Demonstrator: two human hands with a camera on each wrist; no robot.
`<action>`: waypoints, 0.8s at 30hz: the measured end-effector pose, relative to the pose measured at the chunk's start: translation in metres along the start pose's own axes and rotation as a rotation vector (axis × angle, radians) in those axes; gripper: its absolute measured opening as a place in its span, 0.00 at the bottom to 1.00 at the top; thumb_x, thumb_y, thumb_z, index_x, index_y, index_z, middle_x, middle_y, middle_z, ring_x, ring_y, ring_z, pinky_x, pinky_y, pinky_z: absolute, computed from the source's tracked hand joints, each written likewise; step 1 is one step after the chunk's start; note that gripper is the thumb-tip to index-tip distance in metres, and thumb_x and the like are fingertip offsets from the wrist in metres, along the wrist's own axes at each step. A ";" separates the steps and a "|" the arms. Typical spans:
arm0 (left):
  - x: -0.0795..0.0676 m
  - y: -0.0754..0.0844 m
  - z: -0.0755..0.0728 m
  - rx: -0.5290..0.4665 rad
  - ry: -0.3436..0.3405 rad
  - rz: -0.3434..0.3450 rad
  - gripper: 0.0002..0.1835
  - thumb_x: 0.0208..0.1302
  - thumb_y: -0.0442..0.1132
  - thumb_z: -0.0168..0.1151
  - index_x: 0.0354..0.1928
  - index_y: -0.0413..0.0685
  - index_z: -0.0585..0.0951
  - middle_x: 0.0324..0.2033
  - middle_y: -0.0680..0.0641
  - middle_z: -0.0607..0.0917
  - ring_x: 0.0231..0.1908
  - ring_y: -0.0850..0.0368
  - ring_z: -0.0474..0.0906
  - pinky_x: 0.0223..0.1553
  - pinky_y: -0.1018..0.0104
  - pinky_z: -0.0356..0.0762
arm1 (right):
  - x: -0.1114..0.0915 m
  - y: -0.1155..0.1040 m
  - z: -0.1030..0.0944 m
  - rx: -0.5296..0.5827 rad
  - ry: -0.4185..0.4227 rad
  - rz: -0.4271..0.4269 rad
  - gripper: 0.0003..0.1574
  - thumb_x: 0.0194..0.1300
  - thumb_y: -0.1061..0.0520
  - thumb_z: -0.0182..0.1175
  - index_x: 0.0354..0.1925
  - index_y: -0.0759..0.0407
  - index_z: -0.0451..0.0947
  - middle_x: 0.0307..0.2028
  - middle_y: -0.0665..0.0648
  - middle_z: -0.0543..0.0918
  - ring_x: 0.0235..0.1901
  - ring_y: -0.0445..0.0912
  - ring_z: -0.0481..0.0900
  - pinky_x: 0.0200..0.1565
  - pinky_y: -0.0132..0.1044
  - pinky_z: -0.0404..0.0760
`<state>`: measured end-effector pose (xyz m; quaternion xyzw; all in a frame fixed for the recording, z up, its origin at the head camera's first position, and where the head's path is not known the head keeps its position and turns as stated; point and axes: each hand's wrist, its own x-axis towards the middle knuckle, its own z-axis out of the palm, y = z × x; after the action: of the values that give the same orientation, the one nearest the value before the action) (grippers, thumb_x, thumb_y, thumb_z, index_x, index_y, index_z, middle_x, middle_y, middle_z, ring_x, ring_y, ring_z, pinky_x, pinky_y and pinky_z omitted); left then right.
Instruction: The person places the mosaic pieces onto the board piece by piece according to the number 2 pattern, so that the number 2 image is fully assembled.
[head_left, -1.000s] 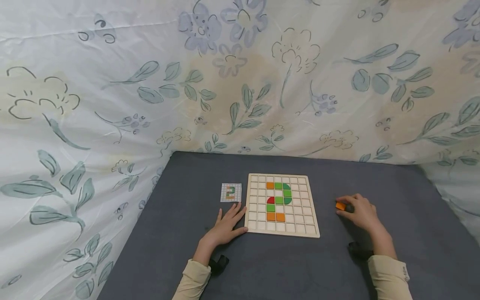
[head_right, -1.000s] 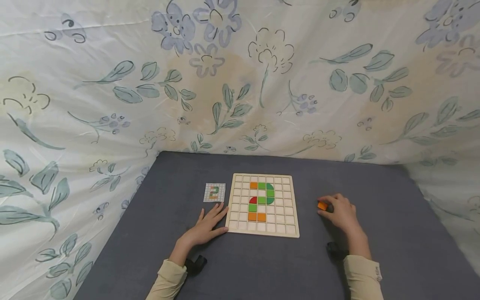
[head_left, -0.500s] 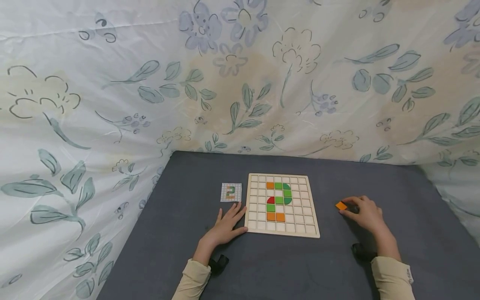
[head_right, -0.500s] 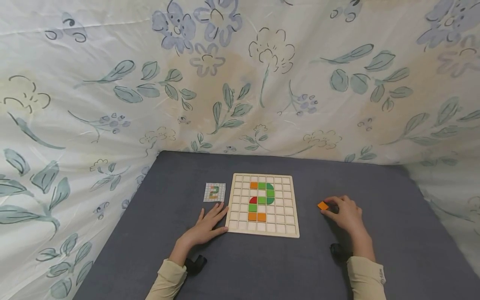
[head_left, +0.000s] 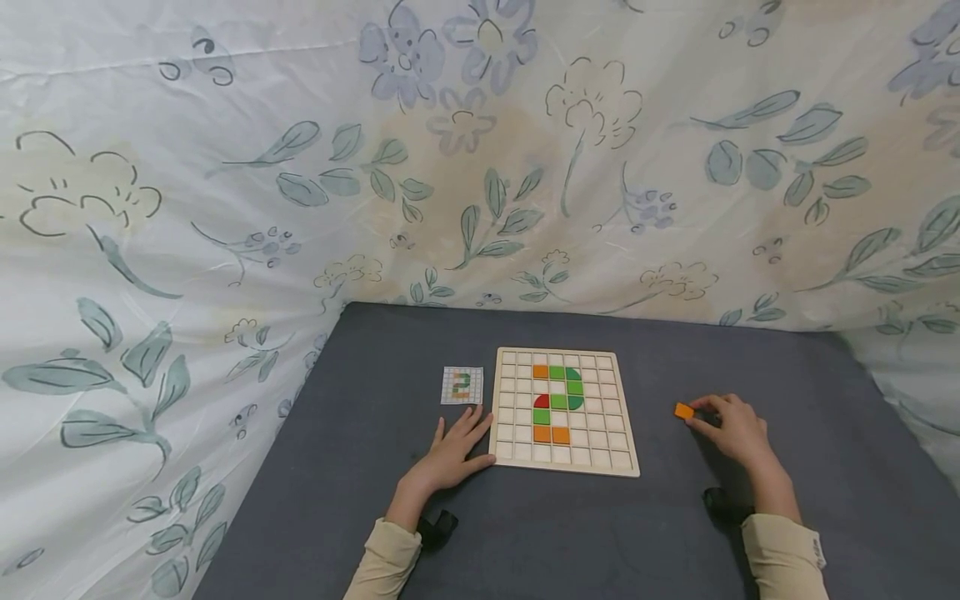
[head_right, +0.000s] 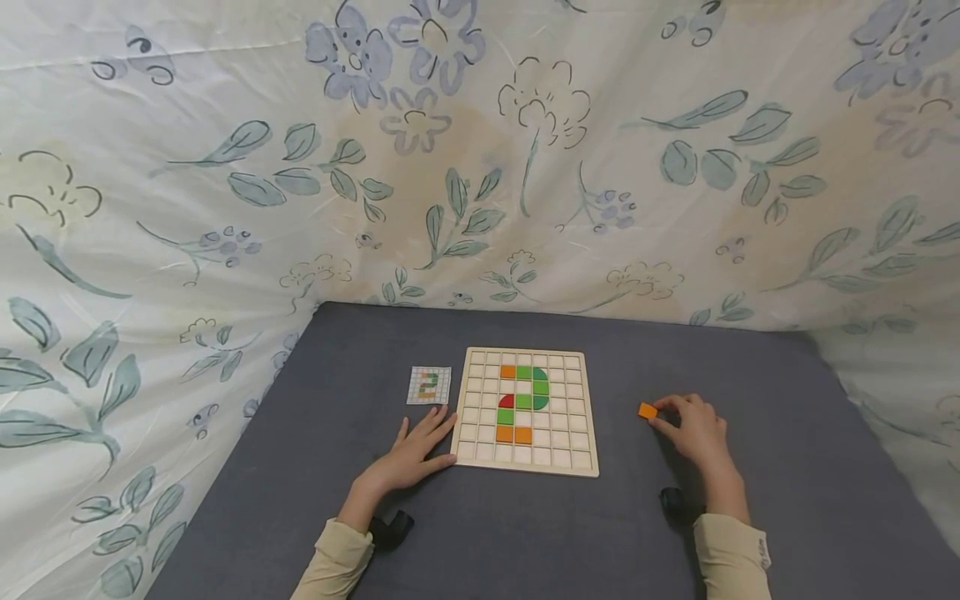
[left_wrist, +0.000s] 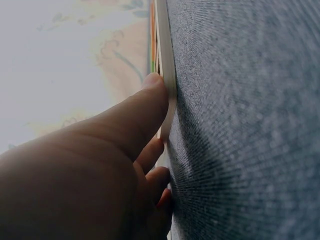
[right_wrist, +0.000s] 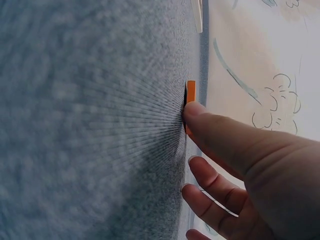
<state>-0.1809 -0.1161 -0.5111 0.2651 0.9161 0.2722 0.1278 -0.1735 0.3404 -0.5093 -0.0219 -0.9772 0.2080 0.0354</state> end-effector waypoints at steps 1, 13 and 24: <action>0.000 0.000 0.000 0.001 -0.001 0.002 0.37 0.66 0.55 0.52 0.72 0.50 0.54 0.72 0.45 0.50 0.72 0.46 0.41 0.65 0.35 0.30 | 0.000 0.000 0.000 -0.002 -0.003 0.000 0.22 0.58 0.49 0.63 0.46 0.63 0.78 0.43 0.69 0.72 0.39 0.61 0.70 0.35 0.58 0.63; -0.001 0.000 0.000 0.005 0.000 0.012 0.36 0.66 0.54 0.52 0.72 0.50 0.54 0.72 0.45 0.50 0.72 0.46 0.41 0.65 0.34 0.30 | 0.000 -0.009 0.005 0.012 0.017 -0.032 0.21 0.57 0.51 0.65 0.45 0.63 0.79 0.42 0.69 0.74 0.38 0.61 0.73 0.36 0.58 0.64; -0.001 -0.002 0.001 0.005 0.007 0.013 0.37 0.66 0.55 0.51 0.72 0.50 0.54 0.72 0.45 0.50 0.72 0.46 0.41 0.65 0.35 0.30 | 0.004 -0.030 0.006 0.046 -0.019 -0.065 0.21 0.58 0.52 0.64 0.47 0.63 0.78 0.43 0.68 0.74 0.40 0.61 0.72 0.39 0.60 0.63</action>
<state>-0.1809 -0.1175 -0.5133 0.2704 0.9155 0.2718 0.1219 -0.1787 0.3110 -0.5023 0.0126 -0.9727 0.2292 0.0335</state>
